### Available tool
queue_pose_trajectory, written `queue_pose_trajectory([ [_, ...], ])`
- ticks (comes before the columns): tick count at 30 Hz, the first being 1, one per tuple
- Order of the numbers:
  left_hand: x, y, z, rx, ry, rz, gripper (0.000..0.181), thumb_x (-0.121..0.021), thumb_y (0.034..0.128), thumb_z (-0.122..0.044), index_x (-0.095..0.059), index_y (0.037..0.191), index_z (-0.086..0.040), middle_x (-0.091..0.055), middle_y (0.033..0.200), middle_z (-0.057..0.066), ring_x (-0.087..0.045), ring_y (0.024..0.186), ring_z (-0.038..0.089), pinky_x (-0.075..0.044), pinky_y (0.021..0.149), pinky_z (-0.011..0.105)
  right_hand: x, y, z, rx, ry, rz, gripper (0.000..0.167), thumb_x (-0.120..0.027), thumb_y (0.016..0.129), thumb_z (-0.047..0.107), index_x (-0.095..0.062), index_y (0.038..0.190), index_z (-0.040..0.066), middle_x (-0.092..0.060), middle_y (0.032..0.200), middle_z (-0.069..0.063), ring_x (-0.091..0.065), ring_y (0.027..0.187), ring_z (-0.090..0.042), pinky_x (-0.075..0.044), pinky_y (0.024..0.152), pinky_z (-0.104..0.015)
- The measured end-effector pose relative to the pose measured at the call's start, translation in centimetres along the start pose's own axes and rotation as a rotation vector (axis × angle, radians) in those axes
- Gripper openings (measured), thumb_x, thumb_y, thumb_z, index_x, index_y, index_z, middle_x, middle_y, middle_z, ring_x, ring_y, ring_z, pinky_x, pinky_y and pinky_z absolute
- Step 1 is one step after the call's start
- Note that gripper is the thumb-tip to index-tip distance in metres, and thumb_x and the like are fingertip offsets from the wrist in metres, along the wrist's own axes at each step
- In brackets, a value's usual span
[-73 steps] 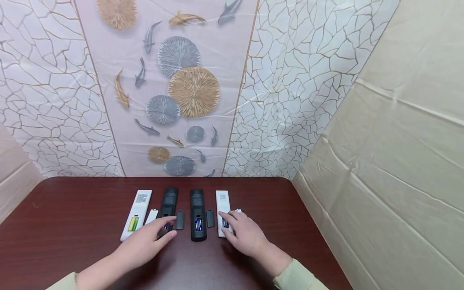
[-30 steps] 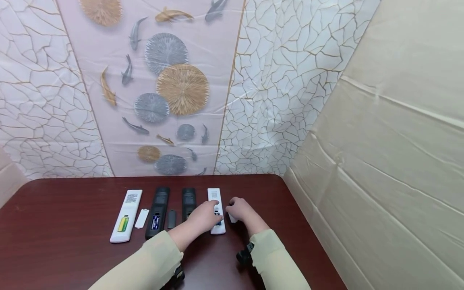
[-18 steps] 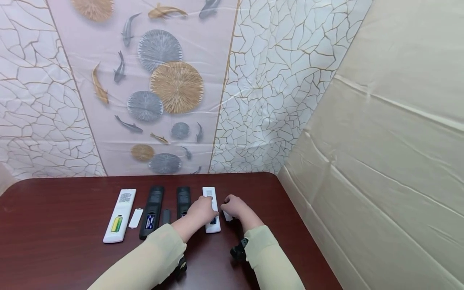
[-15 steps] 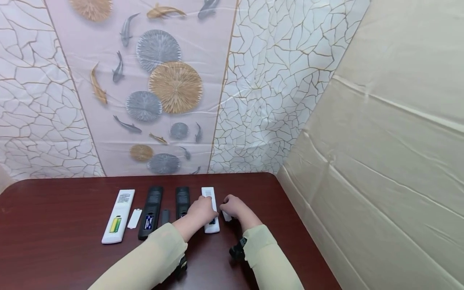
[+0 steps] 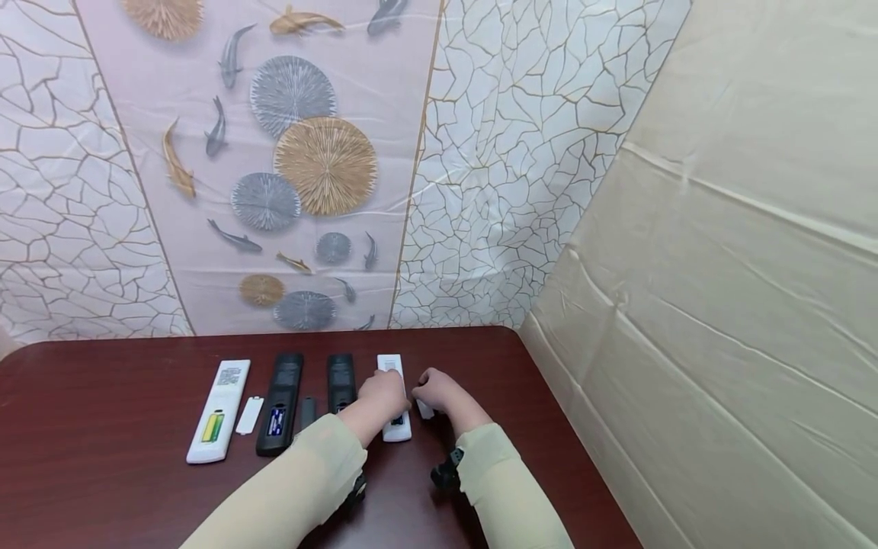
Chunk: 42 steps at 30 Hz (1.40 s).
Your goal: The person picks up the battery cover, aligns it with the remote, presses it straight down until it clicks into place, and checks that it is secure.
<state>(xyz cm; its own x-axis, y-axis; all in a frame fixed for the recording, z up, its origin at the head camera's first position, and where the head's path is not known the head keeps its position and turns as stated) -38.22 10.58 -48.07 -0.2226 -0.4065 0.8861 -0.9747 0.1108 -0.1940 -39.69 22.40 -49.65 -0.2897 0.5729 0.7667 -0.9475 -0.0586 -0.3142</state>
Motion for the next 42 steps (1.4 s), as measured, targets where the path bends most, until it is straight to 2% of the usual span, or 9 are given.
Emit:
queue_pose_trajectory([
  [6, -0.3, 0.5, -0.2, 0.043, -0.033, 0.000, 0.055, -0.065, 0.0965, -0.025, -0.049, 0.140, 0.004, -0.039, 0.146, 0.034, -0.056, 0.114, 0.043, -0.056, 0.078, 0.047, 0.0, -0.1, 0.1, 0.018, 0.007, 0.008, 0.028, -0.058, 0.098, 0.020, -0.057, 0.120, 0.003, -0.056, 0.101, -0.010, -0.051, 0.071, -0.022, -0.042, 0.060, -0.033],
  [10, -0.5, 0.7, -0.6, 0.041, -0.017, -0.013, 0.056, -0.064, 0.0971, -0.025, -0.046, 0.144, 0.001, -0.036, 0.147, 0.034, -0.055, 0.114, 0.045, -0.055, 0.080, 0.047, 0.0, 0.0, 0.1, 0.030, -0.006, -0.002, 0.027, -0.061, 0.097, 0.021, -0.058, 0.117, 0.003, -0.057, 0.101, -0.009, -0.052, 0.074, -0.022, -0.042, 0.062, -0.034],
  [14, -0.6, 0.7, -1.1, 0.006, 0.027, -0.027, 0.056, -0.065, 0.0965, -0.026, -0.046, 0.143, -0.002, -0.044, 0.139, 0.031, -0.054, 0.111, 0.043, -0.052, 0.084, 0.048, -0.1, 0.1, 0.1, 0.036, -0.033, -0.025, 0.028, -0.062, 0.097, 0.023, -0.060, 0.117, 0.003, -0.060, 0.107, -0.011, -0.055, 0.082, -0.023, -0.046, 0.069, -0.037],
  [17, -0.5, 0.5, -1.3, -0.020, 0.026, -0.033, 0.055, -0.067, 0.0949, -0.028, -0.049, 0.141, -0.004, -0.054, 0.127, 0.027, -0.055, 0.105, 0.040, -0.050, 0.084, 0.049, -0.1, 0.2, 0.1, 0.037, -0.049, -0.037, 0.032, -0.063, 0.097, 0.023, -0.060, 0.121, 0.002, -0.061, 0.116, -0.013, -0.058, 0.093, -0.025, -0.049, 0.078, -0.042],
  [21, -0.4, 0.3, -1.4, -0.044, -0.056, -0.043, 0.053, -0.068, 0.0938, -0.029, -0.052, 0.138, -0.006, -0.060, 0.121, 0.024, -0.057, 0.100, 0.038, -0.051, 0.079, 0.049, -0.1, 0.3, 0.0, 0.030, -0.047, -0.040, 0.032, -0.062, 0.096, 0.022, -0.061, 0.122, 0.003, -0.061, 0.123, -0.014, -0.058, 0.104, -0.026, -0.049, 0.086, -0.044],
  [27, 0.0, 0.5, -0.9, -0.051, -0.187, -0.047, 0.053, -0.068, 0.0935, -0.029, -0.053, 0.141, -0.011, -0.063, 0.119, 0.019, -0.063, 0.087, 0.029, -0.054, 0.069, 0.043, 0.2, 0.3, 0.1, 0.035, -0.014, -0.053, 0.018, -0.060, 0.097, 0.013, -0.064, 0.111, 0.003, -0.063, 0.113, -0.012, -0.059, 0.095, -0.024, -0.050, 0.079, -0.041],
  [30, 0.2, 0.8, -0.8, -0.054, -0.236, -0.040, 0.048, -0.063, 0.0968, -0.024, -0.053, 0.143, -0.014, -0.064, 0.123, 0.016, -0.064, 0.086, 0.025, -0.053, 0.067, 0.040, 0.3, 0.3, 0.1, 0.039, -0.004, -0.064, 0.017, -0.060, 0.095, 0.009, -0.066, 0.110, 0.001, -0.064, 0.111, -0.012, -0.059, 0.093, -0.023, -0.051, 0.078, -0.039],
  [35, 0.1, 1.2, -0.5, -0.051, -0.281, -0.045, 0.042, -0.055, 0.1007, -0.018, -0.053, 0.143, -0.017, -0.063, 0.130, 0.012, -0.065, 0.092, 0.024, -0.052, 0.068, 0.038, 0.6, 0.2, -0.3, 0.032, 0.013, -0.094, 0.021, -0.056, 0.090, 0.003, -0.068, 0.107, 0.001, -0.065, 0.108, -0.012, -0.059, 0.091, -0.022, -0.051, 0.075, -0.035],
  [42, 0.0, 0.9, 0.7, -0.005, -0.449, -0.049, 0.055, -0.057, 0.0999, -0.019, -0.038, 0.150, -0.007, -0.060, 0.131, 0.017, -0.064, 0.100, 0.027, -0.053, 0.079, 0.043, 0.5, 0.0, -0.9, 0.013, 0.072, -0.108, 0.020, -0.056, 0.091, 0.002, -0.070, 0.105, 0.002, -0.065, 0.105, -0.010, -0.059, 0.086, -0.022, -0.050, 0.069, -0.032],
])
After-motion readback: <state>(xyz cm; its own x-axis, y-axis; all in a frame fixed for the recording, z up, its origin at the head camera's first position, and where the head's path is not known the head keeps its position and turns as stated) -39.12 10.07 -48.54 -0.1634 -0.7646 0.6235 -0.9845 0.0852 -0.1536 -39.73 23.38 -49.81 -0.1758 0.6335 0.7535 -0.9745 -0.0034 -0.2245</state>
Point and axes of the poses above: each hand's wrist, its own y-axis towards the middle knuckle, its own x-axis out of the back of the hand, z = x × y, the point moved 9 cm from there along y, towards the middle knuckle
